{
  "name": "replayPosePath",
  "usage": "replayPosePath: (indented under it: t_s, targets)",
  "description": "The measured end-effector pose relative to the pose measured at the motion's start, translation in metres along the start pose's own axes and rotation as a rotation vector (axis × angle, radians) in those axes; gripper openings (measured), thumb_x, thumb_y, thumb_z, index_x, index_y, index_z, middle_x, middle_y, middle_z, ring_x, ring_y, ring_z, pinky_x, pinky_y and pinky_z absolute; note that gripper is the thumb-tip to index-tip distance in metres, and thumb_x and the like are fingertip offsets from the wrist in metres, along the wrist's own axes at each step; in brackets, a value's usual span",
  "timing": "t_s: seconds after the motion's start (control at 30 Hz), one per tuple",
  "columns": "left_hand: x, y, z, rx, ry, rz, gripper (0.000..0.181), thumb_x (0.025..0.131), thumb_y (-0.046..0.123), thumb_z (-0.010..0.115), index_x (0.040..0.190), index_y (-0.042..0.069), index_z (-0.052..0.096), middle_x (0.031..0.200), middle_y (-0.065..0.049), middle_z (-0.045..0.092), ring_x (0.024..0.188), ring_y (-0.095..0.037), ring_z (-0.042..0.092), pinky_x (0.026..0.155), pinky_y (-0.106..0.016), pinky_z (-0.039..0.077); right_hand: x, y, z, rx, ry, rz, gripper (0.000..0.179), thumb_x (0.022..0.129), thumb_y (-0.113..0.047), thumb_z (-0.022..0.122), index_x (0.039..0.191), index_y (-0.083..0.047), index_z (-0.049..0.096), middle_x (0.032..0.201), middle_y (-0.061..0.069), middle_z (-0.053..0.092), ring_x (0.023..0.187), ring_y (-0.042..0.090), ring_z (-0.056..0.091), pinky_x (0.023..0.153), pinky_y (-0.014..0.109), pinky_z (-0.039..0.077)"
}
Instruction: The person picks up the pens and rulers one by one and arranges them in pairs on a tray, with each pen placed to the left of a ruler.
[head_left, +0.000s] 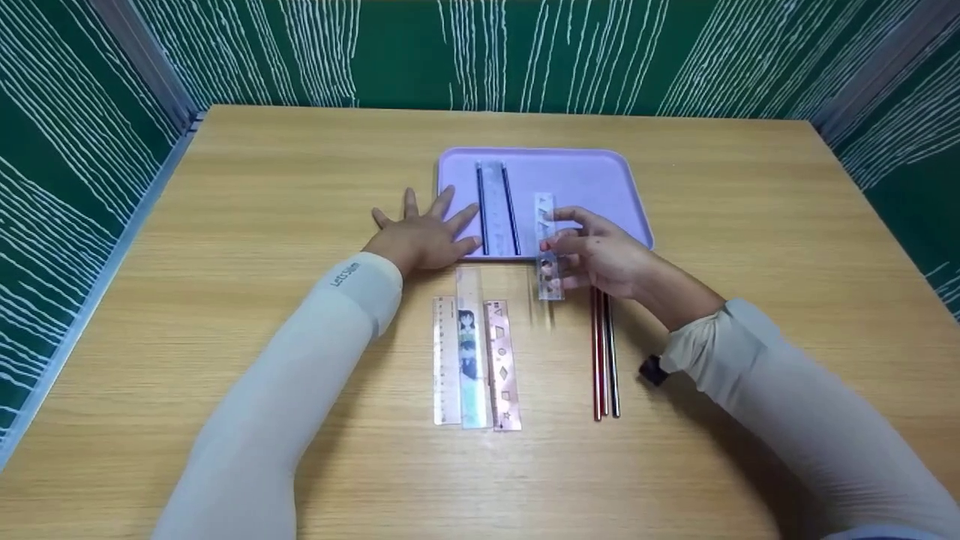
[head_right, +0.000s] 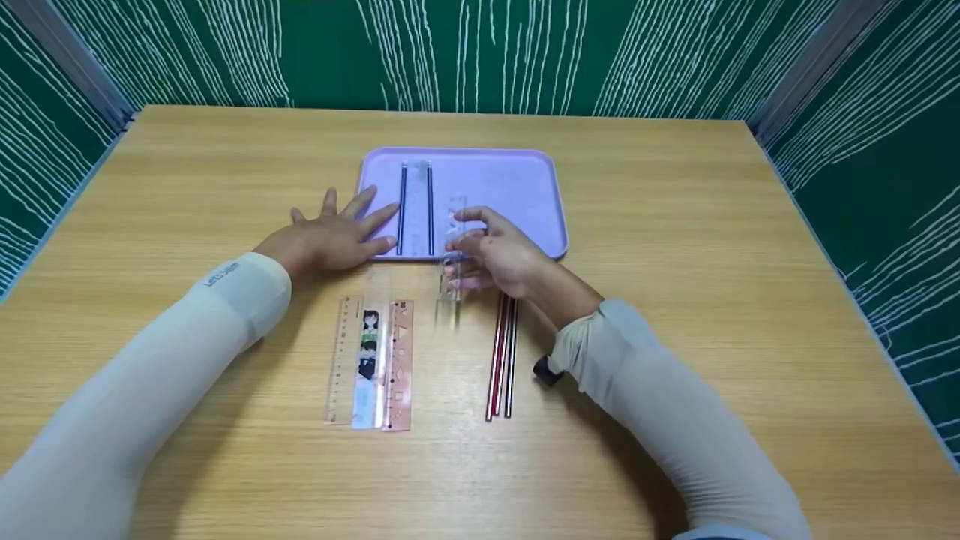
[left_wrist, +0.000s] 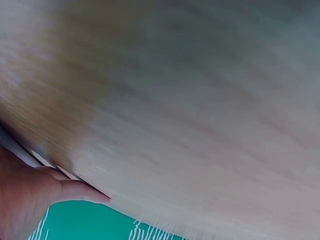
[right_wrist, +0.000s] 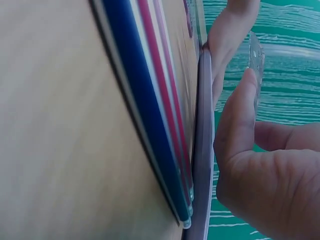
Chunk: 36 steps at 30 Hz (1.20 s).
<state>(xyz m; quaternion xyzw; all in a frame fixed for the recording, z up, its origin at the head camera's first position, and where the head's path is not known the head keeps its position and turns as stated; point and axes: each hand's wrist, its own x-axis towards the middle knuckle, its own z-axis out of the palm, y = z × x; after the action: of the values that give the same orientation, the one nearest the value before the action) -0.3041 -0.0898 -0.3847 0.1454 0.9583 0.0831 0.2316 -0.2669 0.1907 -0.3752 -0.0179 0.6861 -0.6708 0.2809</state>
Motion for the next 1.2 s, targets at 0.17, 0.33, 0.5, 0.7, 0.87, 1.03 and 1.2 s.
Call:
replayPosePath:
  t_s: [0.17,0.33,0.5,0.7,0.87,1.03,1.2]
  targets:
    - [-0.001,0.001,0.000,0.001,0.005,0.004,0.070,0.097,0.079,0.024,0.158,0.056,-0.001,0.171,0.009,-0.022,0.151,-0.052,-0.022,0.105,-0.087,-0.012,0.010,-0.009,-0.005,0.023,0.020,0.010,0.050,0.105,-0.006,0.047,0.151,-0.020,0.034,0.124,0.014,0.057,0.088,0.021,0.067,0.074,0.035,0.061]
    - [-0.002,0.001,-0.001,0.001,0.003,-0.002,0.070,0.096,0.079,0.024,0.157,0.057,-0.001,0.170,0.009,-0.023,0.151,-0.052,-0.022,0.105,-0.086,-0.012,0.023,-0.019,-0.007,0.031,0.042,0.039,0.051,0.106,-0.010,0.049,0.153,-0.023,0.035,0.131,0.015,0.055,0.091,0.023,0.069,0.077,0.035,0.061]
    - [0.000,0.000,-0.001,0.004,-0.002,-0.010,0.069,0.096,0.079,0.025,0.157,0.058,-0.002,0.170,0.009,-0.023,0.151,-0.052,-0.022,0.105,-0.087,-0.012,0.038,-0.026,-0.008,0.029,0.068,0.064,0.052,0.106,-0.012,0.052,0.154,-0.024,0.037,0.138,0.015,0.052,0.092,0.022,0.068,0.079,0.034,0.061]
    - [0.001,-0.002,-0.001,0.003,-0.003,0.001,0.069,0.097,0.077,0.026,0.157,0.057,-0.002,0.171,0.009,-0.022,0.151,-0.053,-0.022,0.103,-0.088,-0.012,0.055,-0.028,-0.009,0.039,0.087,0.090,0.054,0.106,-0.012,0.052,0.156,-0.025,0.037,0.141,0.013,0.051,0.091,0.022,0.067,0.077,0.032,0.061]
    - [0.000,-0.002,-0.001,0.001,-0.009,-0.003,0.069,0.097,0.077,0.026,0.157,0.057,-0.002,0.170,0.009,-0.023,0.151,-0.053,-0.022,0.103,-0.088,-0.012,0.066,-0.029,-0.013,-0.028,0.127,0.091,0.051,0.106,-0.014,0.050,0.155,-0.026,0.039,0.138,0.010,0.053,0.093,0.022,0.065,0.075,0.031,0.060]
    - [-0.001,0.000,-0.001,0.005,-0.011,-0.002,0.070,0.097,0.078,0.024,0.157,0.057,-0.003,0.170,0.009,-0.024,0.150,-0.053,-0.023,0.103,-0.088,-0.012,0.072,-0.027,-0.015,-0.091,0.187,0.100,0.048,0.107,-0.014,0.051,0.153,-0.025,0.042,0.133,0.011,0.055,0.094,0.023,0.069,0.076,0.032,0.062]
    - [0.000,0.001,-0.002,0.004,-0.011,0.001,0.070,0.097,0.078,0.024,0.158,0.056,-0.002,0.170,0.009,-0.024,0.151,-0.053,-0.023,0.104,-0.088,-0.012,0.074,-0.027,-0.012,-0.198,0.242,0.111,0.047,0.106,-0.014,0.052,0.152,-0.022,0.043,0.127,0.012,0.054,0.089,0.023,0.072,0.076,0.035,0.064]
